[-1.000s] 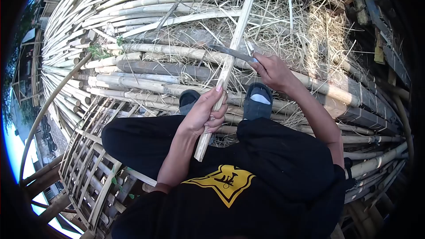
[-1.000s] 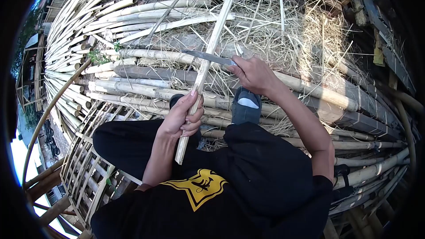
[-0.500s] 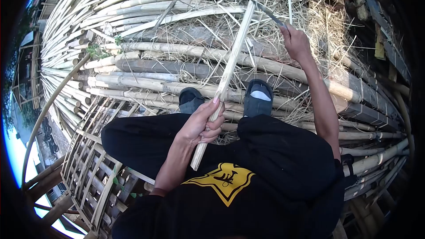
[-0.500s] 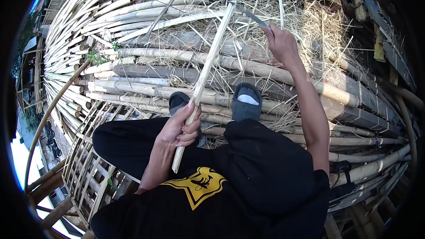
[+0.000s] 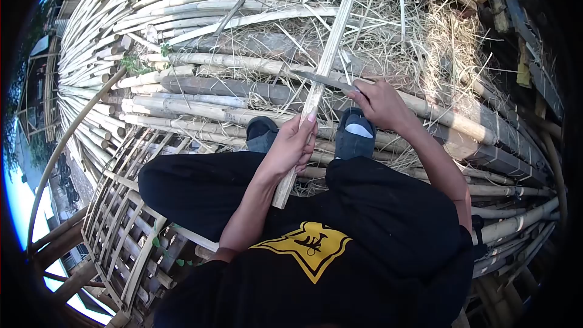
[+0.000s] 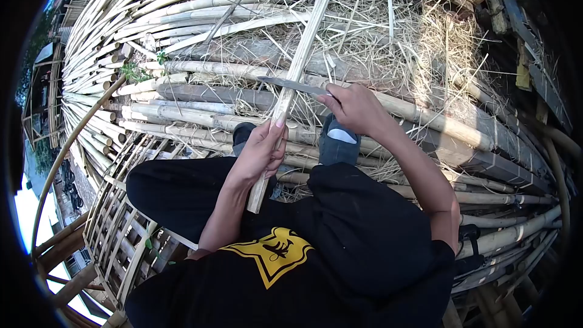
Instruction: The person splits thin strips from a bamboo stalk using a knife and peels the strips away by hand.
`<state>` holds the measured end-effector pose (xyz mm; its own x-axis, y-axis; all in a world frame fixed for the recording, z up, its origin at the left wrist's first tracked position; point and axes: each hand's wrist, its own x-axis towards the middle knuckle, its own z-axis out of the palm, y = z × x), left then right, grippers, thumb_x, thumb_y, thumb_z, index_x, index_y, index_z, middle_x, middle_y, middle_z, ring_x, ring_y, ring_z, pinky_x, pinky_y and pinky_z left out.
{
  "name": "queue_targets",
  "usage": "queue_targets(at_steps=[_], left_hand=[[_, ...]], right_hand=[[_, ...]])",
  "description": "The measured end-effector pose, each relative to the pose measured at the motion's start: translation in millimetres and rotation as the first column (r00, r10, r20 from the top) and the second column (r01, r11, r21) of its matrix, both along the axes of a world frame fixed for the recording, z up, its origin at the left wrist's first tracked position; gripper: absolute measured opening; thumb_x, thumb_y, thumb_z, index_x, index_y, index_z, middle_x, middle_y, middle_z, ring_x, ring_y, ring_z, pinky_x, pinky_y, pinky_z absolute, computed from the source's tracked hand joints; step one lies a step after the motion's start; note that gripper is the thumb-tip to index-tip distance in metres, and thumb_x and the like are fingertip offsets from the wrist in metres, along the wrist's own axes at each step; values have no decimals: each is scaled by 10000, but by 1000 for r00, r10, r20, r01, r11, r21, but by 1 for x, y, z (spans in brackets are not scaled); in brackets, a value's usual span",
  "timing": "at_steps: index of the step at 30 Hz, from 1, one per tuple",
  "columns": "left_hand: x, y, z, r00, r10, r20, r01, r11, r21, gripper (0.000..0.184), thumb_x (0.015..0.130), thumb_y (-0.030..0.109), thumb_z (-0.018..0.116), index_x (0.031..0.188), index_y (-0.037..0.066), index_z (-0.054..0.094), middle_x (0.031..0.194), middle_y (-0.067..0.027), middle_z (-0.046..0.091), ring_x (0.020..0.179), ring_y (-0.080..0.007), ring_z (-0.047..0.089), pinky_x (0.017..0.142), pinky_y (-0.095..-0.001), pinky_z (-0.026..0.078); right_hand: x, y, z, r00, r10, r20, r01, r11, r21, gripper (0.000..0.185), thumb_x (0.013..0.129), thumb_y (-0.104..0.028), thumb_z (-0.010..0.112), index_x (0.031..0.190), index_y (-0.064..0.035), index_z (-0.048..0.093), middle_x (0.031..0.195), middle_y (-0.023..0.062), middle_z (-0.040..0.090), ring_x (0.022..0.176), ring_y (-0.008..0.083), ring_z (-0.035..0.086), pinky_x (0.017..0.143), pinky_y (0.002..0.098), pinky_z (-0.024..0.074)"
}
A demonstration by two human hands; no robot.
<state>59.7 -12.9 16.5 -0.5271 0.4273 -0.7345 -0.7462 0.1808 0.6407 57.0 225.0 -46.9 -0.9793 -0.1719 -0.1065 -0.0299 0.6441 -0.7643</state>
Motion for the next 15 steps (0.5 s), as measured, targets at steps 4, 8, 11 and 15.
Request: queue_targets(at_steps=[4,8,11,15], left_hand=[[-4,0,-6,999,7,50,-7,1000,-6,361,1005,441,410,878,104,411,538,34,304,338,-52,266,291,-217,232],[1,-3,-10,996,6,85,-8,1000,15,369,1000,452,418,874,105,404,539,34,298,338,-54,269,289,-218,229],[2,-4,-11,996,21,89,-20,1000,-10,369,998,452,424,877,104,406,538,33,291,335,-54,265,285,-217,222],[24,-29,2,987,-94,127,88,995,55,347,1018,416,385,875,102,406,532,35,289,340,-46,228,287,-207,202]], right_hand=[[-5,-3,-21,991,80,-111,-74,996,58,395,953,-395,493,795,-37,551,567,190,526,553,397,537,521,472,416],[-13,8,-27,969,158,-193,-105,960,259,414,951,-435,475,821,-52,559,526,175,515,538,396,548,504,468,428],[-25,14,-33,976,175,-133,-129,945,300,454,963,-467,426,820,-57,560,539,172,538,556,391,570,521,463,448],[-57,135,-67,872,-490,-18,441,767,466,539,1006,-441,325,895,-9,629,551,169,558,536,315,584,545,439,459]])
